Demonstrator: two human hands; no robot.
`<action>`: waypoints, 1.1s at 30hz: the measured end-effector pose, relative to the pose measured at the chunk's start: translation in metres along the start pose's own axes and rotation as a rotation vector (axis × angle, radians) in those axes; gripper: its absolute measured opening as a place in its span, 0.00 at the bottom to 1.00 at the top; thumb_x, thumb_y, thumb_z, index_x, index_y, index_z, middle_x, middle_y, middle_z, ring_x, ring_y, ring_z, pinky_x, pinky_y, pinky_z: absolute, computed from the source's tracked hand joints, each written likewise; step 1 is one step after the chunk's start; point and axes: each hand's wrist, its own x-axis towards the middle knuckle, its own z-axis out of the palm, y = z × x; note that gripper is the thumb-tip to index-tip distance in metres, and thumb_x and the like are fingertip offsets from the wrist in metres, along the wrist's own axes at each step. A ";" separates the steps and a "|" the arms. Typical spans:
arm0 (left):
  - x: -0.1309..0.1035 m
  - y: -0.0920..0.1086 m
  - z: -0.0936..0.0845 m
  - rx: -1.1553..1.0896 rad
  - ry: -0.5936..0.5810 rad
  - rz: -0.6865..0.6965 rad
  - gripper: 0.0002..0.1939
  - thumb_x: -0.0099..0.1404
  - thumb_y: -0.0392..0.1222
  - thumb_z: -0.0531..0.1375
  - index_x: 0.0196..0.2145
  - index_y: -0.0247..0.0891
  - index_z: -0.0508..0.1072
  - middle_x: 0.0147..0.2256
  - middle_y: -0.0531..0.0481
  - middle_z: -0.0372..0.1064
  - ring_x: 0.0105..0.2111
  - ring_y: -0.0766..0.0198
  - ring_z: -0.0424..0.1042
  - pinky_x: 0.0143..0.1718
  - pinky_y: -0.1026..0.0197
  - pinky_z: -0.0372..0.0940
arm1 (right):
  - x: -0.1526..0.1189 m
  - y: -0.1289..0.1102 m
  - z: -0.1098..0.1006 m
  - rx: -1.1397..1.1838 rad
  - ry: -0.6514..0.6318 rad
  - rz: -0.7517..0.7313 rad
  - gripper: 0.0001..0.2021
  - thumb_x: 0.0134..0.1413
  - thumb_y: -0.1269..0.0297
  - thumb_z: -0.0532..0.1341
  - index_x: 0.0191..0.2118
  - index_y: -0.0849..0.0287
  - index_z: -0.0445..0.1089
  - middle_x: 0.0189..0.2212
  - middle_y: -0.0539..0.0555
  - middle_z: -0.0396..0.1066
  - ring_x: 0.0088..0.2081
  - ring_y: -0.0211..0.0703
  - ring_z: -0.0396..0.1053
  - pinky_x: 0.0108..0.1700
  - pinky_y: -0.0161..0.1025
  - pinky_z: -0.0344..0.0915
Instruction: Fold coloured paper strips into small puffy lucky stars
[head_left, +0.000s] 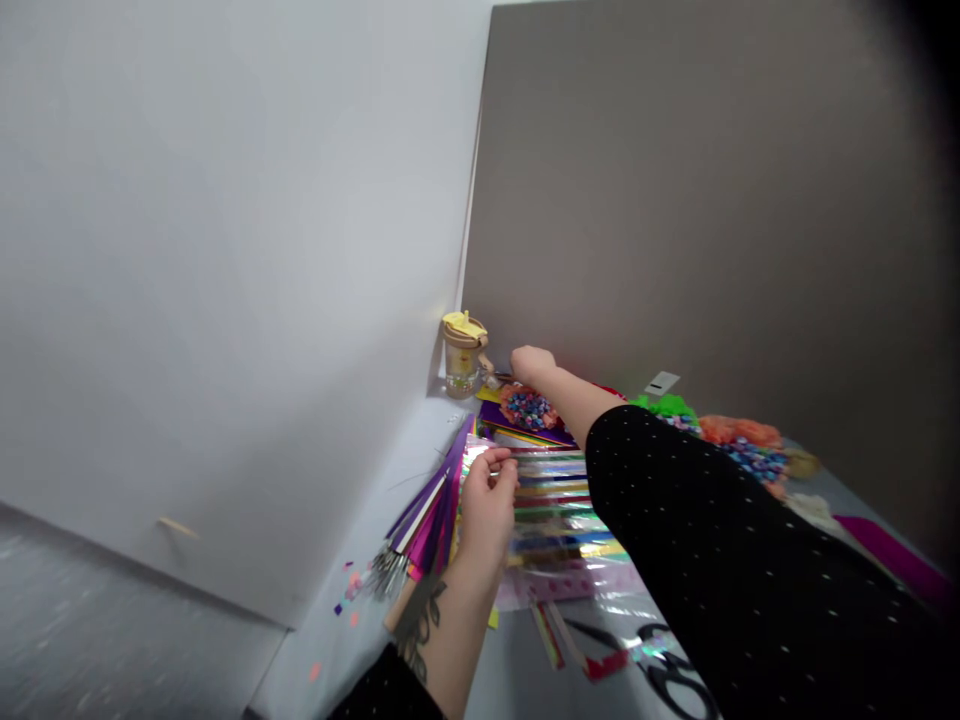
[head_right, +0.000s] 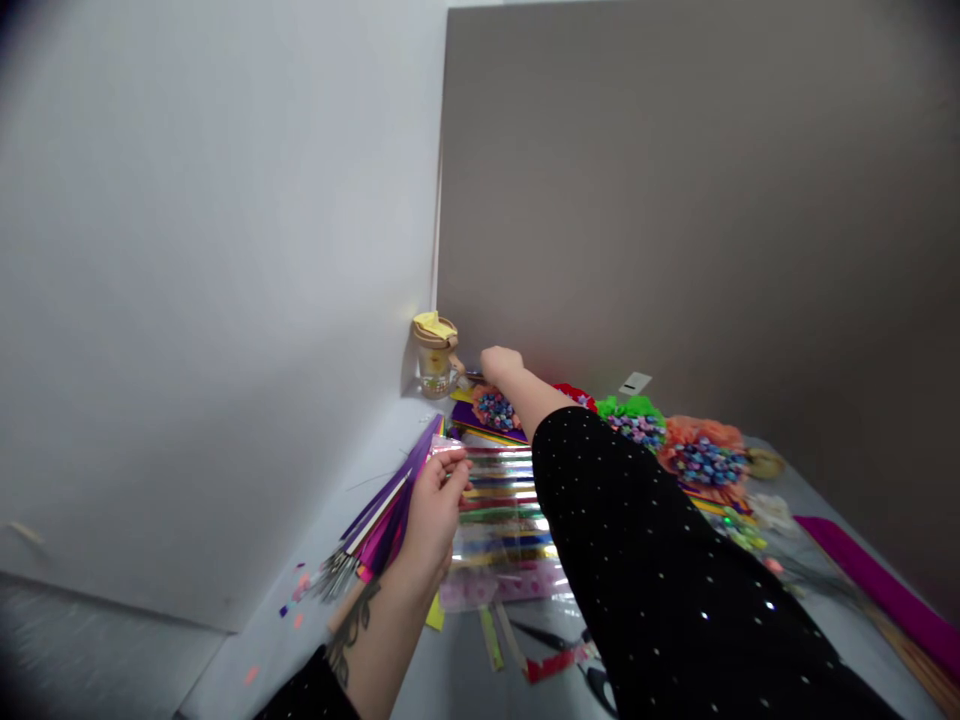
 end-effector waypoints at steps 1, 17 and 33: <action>0.000 0.000 0.000 -0.002 -0.002 0.001 0.10 0.58 0.40 0.59 0.39 0.37 0.72 0.33 0.49 0.68 0.29 0.66 0.66 0.30 0.66 0.61 | 0.002 0.000 -0.001 0.000 -0.008 0.003 0.17 0.59 0.61 0.59 0.51 0.63 0.65 0.49 0.59 0.66 0.46 0.46 0.68 0.46 0.48 0.68; -0.001 0.004 0.002 -0.019 0.005 -0.037 0.08 0.58 0.37 0.58 0.37 0.35 0.70 0.31 0.49 0.67 0.28 0.68 0.64 0.30 0.66 0.61 | 0.022 -0.009 -0.002 -0.057 -0.127 -0.011 0.16 0.60 0.61 0.58 0.51 0.61 0.65 0.49 0.58 0.66 0.46 0.46 0.68 0.46 0.48 0.68; -0.003 0.008 0.003 -0.076 0.037 -0.067 0.09 0.56 0.39 0.59 0.36 0.36 0.71 0.32 0.50 0.68 0.28 0.68 0.64 0.26 0.68 0.59 | 0.010 -0.015 -0.015 -0.052 -0.015 0.021 0.17 0.57 0.59 0.61 0.48 0.64 0.69 0.47 0.63 0.70 0.47 0.49 0.70 0.46 0.45 0.67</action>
